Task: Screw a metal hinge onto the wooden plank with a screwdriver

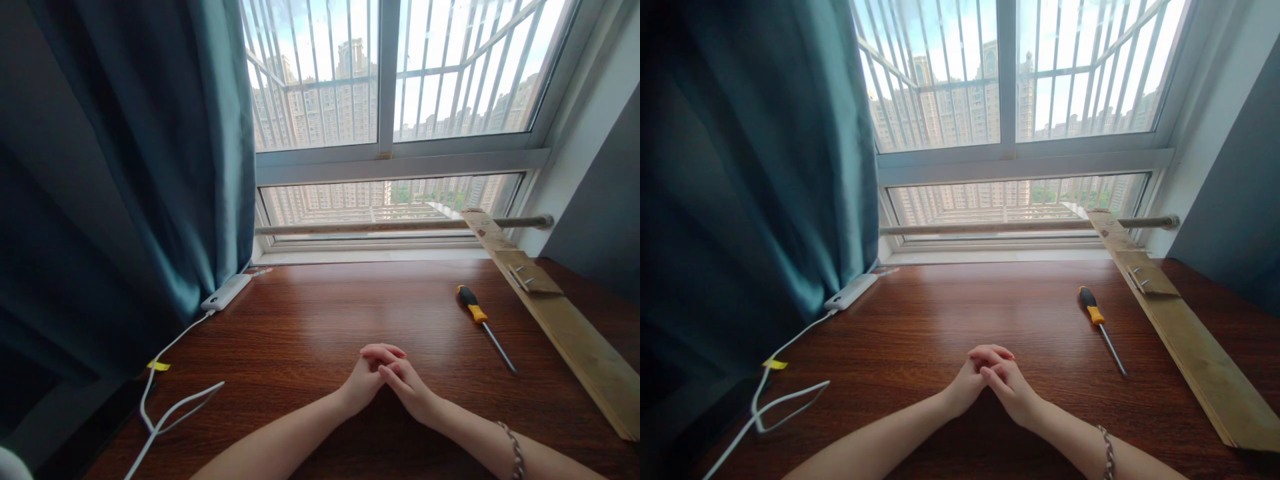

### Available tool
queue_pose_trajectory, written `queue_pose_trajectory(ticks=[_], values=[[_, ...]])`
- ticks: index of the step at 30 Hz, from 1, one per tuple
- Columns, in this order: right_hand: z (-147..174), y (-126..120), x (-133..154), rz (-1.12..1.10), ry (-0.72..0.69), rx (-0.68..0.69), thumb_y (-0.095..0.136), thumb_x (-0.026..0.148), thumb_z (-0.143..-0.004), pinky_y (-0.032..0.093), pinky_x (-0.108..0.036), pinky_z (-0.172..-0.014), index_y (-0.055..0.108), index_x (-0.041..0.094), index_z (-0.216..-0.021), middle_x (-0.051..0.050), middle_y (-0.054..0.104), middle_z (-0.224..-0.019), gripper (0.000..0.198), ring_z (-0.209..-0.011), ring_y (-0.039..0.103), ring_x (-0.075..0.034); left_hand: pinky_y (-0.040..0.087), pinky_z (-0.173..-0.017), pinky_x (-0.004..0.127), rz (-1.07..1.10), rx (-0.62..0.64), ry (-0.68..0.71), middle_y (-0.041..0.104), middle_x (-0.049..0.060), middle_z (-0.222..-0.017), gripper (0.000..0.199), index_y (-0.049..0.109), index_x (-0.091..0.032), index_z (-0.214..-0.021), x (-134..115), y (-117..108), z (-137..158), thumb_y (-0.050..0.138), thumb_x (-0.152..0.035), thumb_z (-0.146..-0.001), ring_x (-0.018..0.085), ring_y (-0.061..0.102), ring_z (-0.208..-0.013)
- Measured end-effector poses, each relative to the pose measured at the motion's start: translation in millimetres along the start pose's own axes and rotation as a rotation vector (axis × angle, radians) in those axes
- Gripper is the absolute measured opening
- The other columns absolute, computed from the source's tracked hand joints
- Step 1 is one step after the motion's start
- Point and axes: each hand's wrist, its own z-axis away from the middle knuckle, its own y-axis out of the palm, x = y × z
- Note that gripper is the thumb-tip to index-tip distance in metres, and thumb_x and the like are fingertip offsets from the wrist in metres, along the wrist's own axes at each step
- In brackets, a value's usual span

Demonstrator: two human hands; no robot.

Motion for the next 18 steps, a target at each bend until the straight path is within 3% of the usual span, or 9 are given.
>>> queue_pose_trajectory(ticks=[18], values=[[-0.3,-0.4,1.3,0.029,-0.007,-0.003,0.039,0.035,-0.090,0.037,-0.032,-0.098,0.057,0.024,-0.113,-0.006,0.058,-0.114,0.031,-0.110,0.050,-0.017,0.043,-0.082,0.033,-0.009,0.001,0.012,0.063,0.007,-0.091,0.021,0.065,-0.015,-0.089,-0.8,0.1,0.2,0.063,-0.026,-0.072,0.020,0.056,-0.088]])
